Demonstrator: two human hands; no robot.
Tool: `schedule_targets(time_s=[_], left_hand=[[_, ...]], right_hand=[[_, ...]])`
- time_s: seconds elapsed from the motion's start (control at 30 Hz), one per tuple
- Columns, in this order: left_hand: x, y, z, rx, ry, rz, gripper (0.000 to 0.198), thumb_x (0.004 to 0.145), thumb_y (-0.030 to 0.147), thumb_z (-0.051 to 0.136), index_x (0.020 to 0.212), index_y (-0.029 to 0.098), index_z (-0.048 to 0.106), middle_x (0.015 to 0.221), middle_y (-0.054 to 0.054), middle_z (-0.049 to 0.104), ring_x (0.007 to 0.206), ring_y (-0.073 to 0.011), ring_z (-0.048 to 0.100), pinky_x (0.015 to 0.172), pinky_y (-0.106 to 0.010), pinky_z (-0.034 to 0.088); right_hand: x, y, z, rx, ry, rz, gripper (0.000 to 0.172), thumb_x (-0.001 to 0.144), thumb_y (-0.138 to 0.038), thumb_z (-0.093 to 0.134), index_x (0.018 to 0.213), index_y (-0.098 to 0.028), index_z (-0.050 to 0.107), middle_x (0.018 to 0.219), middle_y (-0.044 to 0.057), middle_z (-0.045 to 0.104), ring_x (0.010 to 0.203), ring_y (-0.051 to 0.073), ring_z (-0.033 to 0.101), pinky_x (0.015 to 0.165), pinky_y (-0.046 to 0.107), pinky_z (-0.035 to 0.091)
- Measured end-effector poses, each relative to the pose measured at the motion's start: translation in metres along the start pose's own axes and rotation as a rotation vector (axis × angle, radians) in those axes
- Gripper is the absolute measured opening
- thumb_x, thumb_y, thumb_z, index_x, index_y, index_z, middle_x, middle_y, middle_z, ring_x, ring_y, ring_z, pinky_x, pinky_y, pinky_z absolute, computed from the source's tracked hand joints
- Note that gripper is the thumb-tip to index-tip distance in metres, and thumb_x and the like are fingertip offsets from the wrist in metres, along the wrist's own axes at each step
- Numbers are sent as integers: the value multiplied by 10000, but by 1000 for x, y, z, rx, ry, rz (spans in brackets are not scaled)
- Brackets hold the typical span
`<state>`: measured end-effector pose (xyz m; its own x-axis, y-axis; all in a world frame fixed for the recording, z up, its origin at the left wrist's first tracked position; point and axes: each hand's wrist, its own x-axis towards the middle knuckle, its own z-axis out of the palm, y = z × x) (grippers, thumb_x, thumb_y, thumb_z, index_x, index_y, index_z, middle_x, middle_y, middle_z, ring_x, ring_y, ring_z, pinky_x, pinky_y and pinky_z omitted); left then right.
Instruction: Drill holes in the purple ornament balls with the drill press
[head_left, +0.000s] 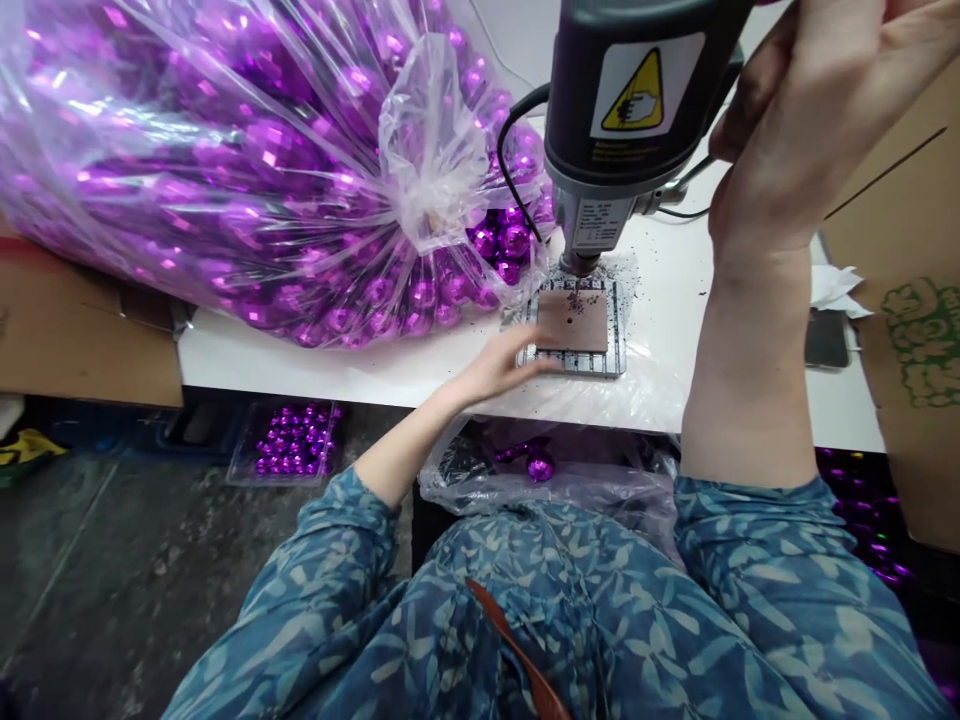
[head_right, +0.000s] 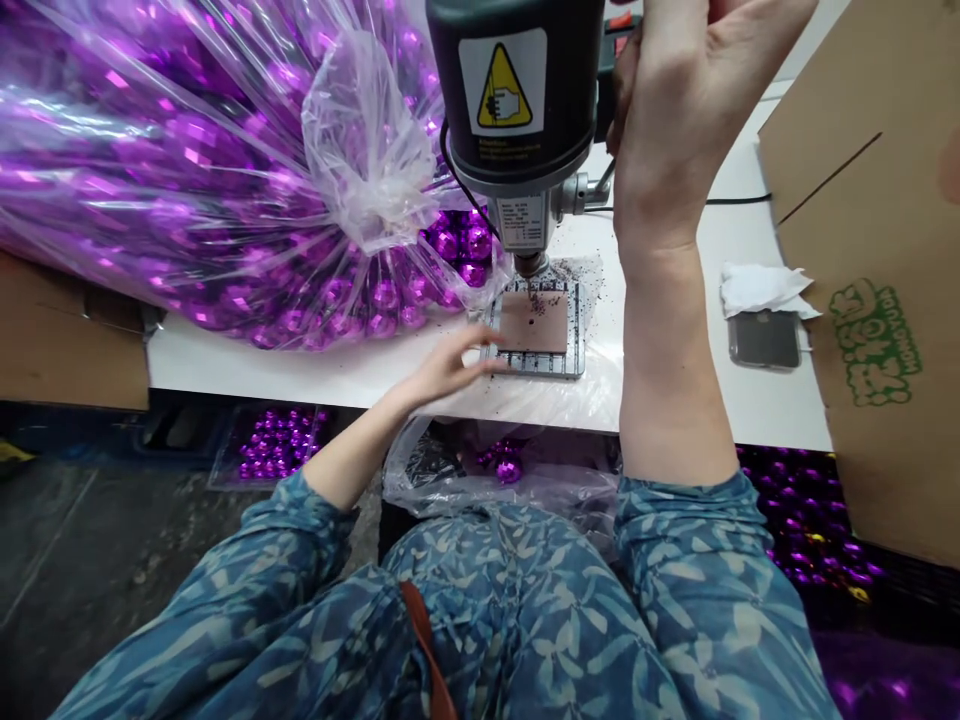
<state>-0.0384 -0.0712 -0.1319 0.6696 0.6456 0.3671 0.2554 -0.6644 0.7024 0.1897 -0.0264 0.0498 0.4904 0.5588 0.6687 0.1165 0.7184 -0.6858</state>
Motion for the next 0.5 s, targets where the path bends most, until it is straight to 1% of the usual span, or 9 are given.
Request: schedule_targets(time_s=[0.07,0.1,0.13,0.2,0.27,0.3,0.37,0.43,0.5], left_hand=[[39,-38,-13,112,292,-33,245,982,443,661,1138,259,702,1174,-103,733,1177,-287,663,1084,-501,516],[60,-59,-19,159,406,-51,215,958,400,692,1110,250,704,1175,-114,720,1225,-318,629,1141,-536,465],[80,-80,-25,186,491,-67,205,925,358,725,1089,238,702,1187,-129,706,1296,-349,582,1194,-562,406],[113,-116,-34,214,596,-115,226,871,293,760,1072,218,690,1188,-151,687,1399,-390,493,1241,-585,339],[131,-137,-41,255,581,-173,283,817,271,796,1068,197,687,1182,-167,680,1424,-416,462,1253,-612,316],[134,-140,-44,276,559,-195,323,790,275,820,1073,190,689,1190,-173,678,1421,-426,464,1252,-623,314],[128,-133,-48,293,531,-202,415,751,313,865,1111,194,697,1239,-176,668,1411,-434,484,1249,-621,325],[111,-114,-50,254,550,-168,515,739,395,892,1185,229,694,1295,-156,659,1405,-413,511,1238,-583,367],[91,-91,-48,161,575,-133,609,742,503,891,1259,267,671,1319,-123,663,1383,-373,553,1204,-536,430]], right_hand=[[2,2,1,16,10,-15,281,928,-305,482,720,-128,413,703,31,515,660,-27,527,671,124,447],[2,3,1,20,12,-23,288,923,-321,496,725,-123,428,683,23,505,641,-20,531,656,127,445],[2,4,1,22,13,-29,297,920,-335,509,727,-119,440,654,13,485,608,-15,520,626,131,427],[0,4,1,25,13,-34,310,920,-353,520,738,-108,470,609,-5,460,533,-11,473,562,138,368],[-4,2,1,43,12,-36,316,931,-354,514,745,-99,490,606,-6,478,510,-11,457,550,147,353],[-5,0,1,57,13,-37,312,934,-345,513,743,-99,490,618,-3,496,511,-12,460,551,150,357],[-8,-4,0,62,-2,-24,300,937,-338,504,744,-110,481,644,1,530,512,-7,472,545,161,363],[-9,-6,0,43,-23,-5,285,933,-330,498,736,-127,460,666,-3,552,515,-12,472,544,161,355],[-7,-6,0,38,-26,6,283,929,-318,481,717,-136,436,662,-12,542,530,-33,457,565,145,340]])
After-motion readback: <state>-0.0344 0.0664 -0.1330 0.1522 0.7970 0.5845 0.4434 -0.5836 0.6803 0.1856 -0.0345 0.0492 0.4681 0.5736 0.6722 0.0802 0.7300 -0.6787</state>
